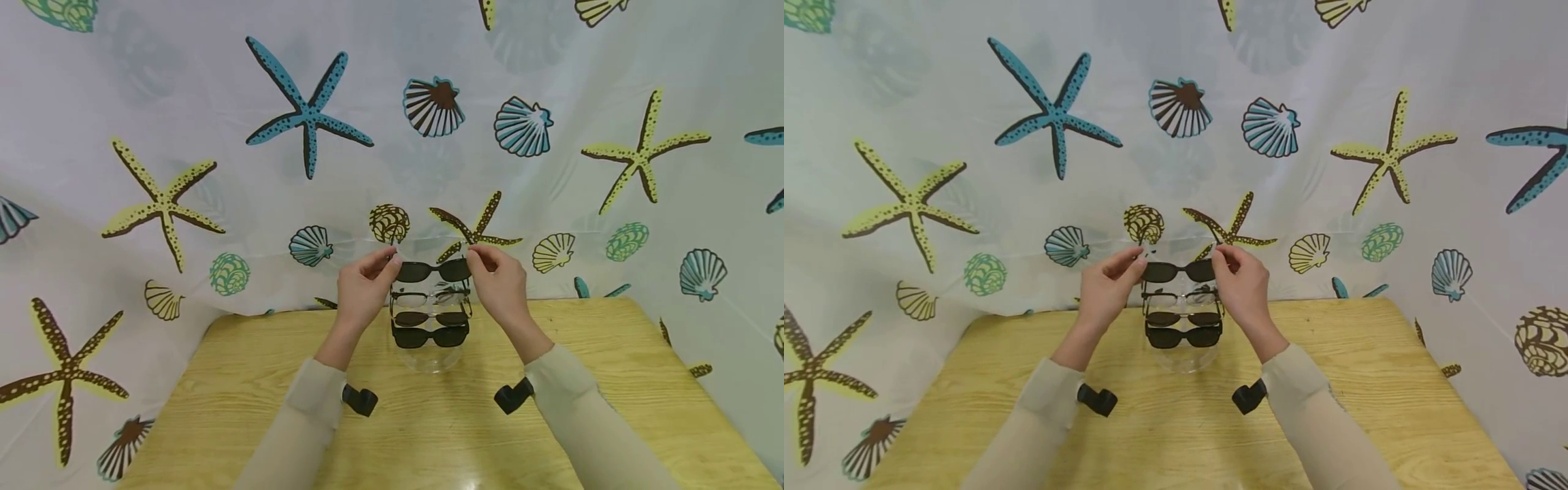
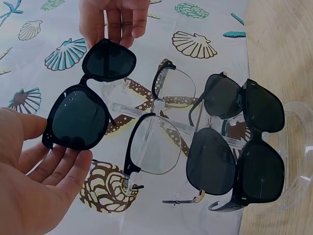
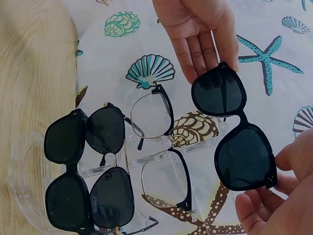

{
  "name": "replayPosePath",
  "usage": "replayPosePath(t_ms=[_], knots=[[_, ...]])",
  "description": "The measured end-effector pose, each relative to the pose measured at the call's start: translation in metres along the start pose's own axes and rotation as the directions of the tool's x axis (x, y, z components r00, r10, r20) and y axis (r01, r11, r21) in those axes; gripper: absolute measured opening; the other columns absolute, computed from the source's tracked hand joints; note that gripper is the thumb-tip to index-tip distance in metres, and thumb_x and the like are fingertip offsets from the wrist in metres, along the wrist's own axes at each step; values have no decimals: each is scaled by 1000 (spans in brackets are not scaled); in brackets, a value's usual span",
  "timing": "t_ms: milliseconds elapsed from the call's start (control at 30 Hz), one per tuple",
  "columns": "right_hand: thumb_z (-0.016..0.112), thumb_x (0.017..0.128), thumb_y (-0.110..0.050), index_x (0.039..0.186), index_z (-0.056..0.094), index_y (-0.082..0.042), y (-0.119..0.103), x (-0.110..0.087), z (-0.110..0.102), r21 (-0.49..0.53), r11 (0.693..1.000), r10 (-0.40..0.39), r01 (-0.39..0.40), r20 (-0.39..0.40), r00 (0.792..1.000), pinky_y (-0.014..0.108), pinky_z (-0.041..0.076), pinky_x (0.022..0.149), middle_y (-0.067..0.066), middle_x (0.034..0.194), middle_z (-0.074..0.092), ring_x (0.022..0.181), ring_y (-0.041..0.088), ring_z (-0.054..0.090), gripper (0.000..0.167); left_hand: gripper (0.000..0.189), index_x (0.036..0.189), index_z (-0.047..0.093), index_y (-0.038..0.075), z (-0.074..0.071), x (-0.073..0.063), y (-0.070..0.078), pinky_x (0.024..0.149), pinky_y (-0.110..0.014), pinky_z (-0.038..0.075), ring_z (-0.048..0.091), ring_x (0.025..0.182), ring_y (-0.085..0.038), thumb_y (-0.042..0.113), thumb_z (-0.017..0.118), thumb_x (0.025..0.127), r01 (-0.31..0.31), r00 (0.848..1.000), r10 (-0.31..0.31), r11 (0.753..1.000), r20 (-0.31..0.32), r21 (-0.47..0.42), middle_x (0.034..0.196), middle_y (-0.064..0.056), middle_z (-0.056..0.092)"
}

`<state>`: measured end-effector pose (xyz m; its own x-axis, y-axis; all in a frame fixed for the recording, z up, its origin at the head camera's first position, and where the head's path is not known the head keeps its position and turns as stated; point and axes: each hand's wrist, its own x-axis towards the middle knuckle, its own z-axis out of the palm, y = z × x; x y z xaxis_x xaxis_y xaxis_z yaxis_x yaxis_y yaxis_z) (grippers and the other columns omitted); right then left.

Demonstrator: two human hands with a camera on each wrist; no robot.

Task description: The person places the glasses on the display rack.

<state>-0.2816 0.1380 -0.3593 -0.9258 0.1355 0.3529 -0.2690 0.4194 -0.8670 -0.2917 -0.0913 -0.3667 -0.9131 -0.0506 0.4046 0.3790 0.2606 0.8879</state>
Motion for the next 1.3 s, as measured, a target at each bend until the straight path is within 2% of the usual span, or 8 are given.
replayPosePath(t_ms=[100,167,233,367,600,700,1300], knots=[[59,109,-30,135,71,-8,1,2,2,3,1000,11,-11,-2,1000,49,53,95,16,125,73,112,31,66,36,33,134,75,10,0,2,-2,83,-21,57,75,110,-31,21,71,103,4,1000,-4,1000,-1,-1,122,-16,78],[58,109,-30,135,71,-8,2,3,3,-2,1000,16,-16,-2,1000,50,53,96,16,125,73,112,31,66,36,33,134,74,10,0,3,-3,82,-19,55,75,109,-32,21,71,103,4,1000,-4,1000,0,0,122,-16,78],[59,109,-29,135,71,-7,2,4,4,-2,1000,19,-19,-3,1000,50,53,97,16,126,73,113,32,66,36,33,134,74,9,1,4,-4,83,-22,57,75,109,-32,21,70,103,4,1000,-4,1000,-1,5,122,-17,78],[59,109,-27,135,71,-6,3,5,6,-4,1000,26,-26,-3,1000,50,53,98,17,126,73,113,33,67,36,33,134,74,9,1,4,-6,91,-36,61,75,110,-32,21,70,103,12,1000,-12,1000,-2,12,121,-17,77],[59,109,-28,135,71,-7,5,6,8,-6,999,41,-41,5,999,50,53,100,17,128,72,116,33,66,35,34,134,74,9,2,4,-8,92,-40,60,74,109,-33,22,71,103,29,1000,-29,999,3,22,117,-19,78],[58,109,-28,135,71,-7,6,6,8,-14,999,42,-42,5,999,51,53,100,17,127,72,116,33,66,36,34,134,74,10,3,4,-9,94,-49,60,74,109,-34,22,71,103,34,999,-34,999,5,24,117,-19,78],[57,110,-27,137,70,-5,8,6,9,-26,999,40,-40,14,999,51,53,103,18,130,72,119,34,67,37,36,137,73,10,4,3,-13,99,-52,59,73,117,-34,24,69,104,60,998,-60,998,11,37,129,-17,75]])
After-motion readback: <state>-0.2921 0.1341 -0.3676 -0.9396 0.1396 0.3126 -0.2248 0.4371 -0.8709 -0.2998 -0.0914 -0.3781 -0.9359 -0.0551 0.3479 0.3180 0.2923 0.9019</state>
